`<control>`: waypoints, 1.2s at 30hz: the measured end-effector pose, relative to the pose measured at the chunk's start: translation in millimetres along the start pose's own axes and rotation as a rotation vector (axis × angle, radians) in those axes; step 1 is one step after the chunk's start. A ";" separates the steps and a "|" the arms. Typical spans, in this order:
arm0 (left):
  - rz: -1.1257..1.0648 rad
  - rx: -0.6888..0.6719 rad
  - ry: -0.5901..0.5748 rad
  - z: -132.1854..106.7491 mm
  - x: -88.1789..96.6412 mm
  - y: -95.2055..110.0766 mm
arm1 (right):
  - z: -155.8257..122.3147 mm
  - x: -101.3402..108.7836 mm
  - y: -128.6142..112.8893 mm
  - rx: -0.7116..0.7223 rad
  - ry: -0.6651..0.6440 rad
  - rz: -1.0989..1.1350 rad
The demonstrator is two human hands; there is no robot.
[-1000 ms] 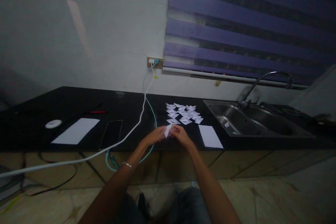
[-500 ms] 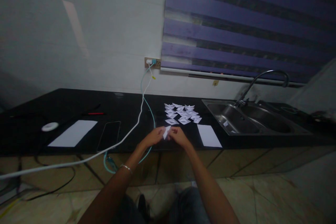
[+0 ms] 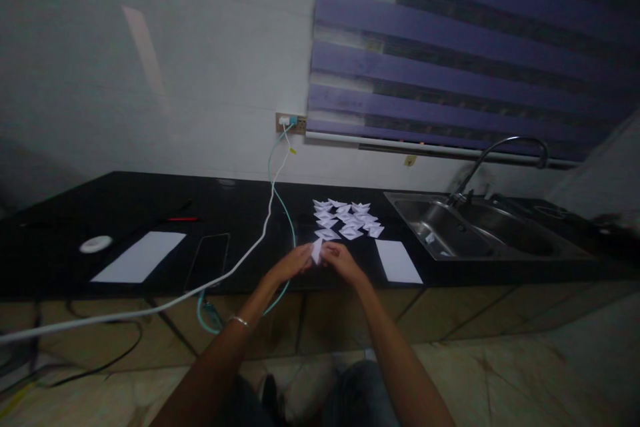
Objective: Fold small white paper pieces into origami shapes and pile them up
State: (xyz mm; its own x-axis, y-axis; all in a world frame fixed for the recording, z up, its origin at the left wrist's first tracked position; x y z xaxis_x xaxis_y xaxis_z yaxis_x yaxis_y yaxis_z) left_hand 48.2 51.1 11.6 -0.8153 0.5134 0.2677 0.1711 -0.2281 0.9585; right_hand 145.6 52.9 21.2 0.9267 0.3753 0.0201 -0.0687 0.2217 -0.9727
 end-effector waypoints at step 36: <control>0.546 -0.056 0.179 -13.8 13.6 26.5 | 1.4 1.3 3.5 0.028 0.057 -0.113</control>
State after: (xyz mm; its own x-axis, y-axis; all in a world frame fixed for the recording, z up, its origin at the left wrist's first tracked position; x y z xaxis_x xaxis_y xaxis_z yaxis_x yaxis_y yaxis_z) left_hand 34.0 40.7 39.3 -0.6989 0.1618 0.6967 0.5680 -0.4665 0.6781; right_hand 146.0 55.4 18.2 0.9486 0.2947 0.1157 0.0281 0.2854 -0.9580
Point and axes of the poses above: each hand's wrist, its own z-axis towards the middle knuckle, its own x-axis out of the back of the hand, y = z × x, the point moved 9 cm from there along z, towards the middle knuckle, and after that the axes turned 4 degrees about z, right-handed, at the moved point
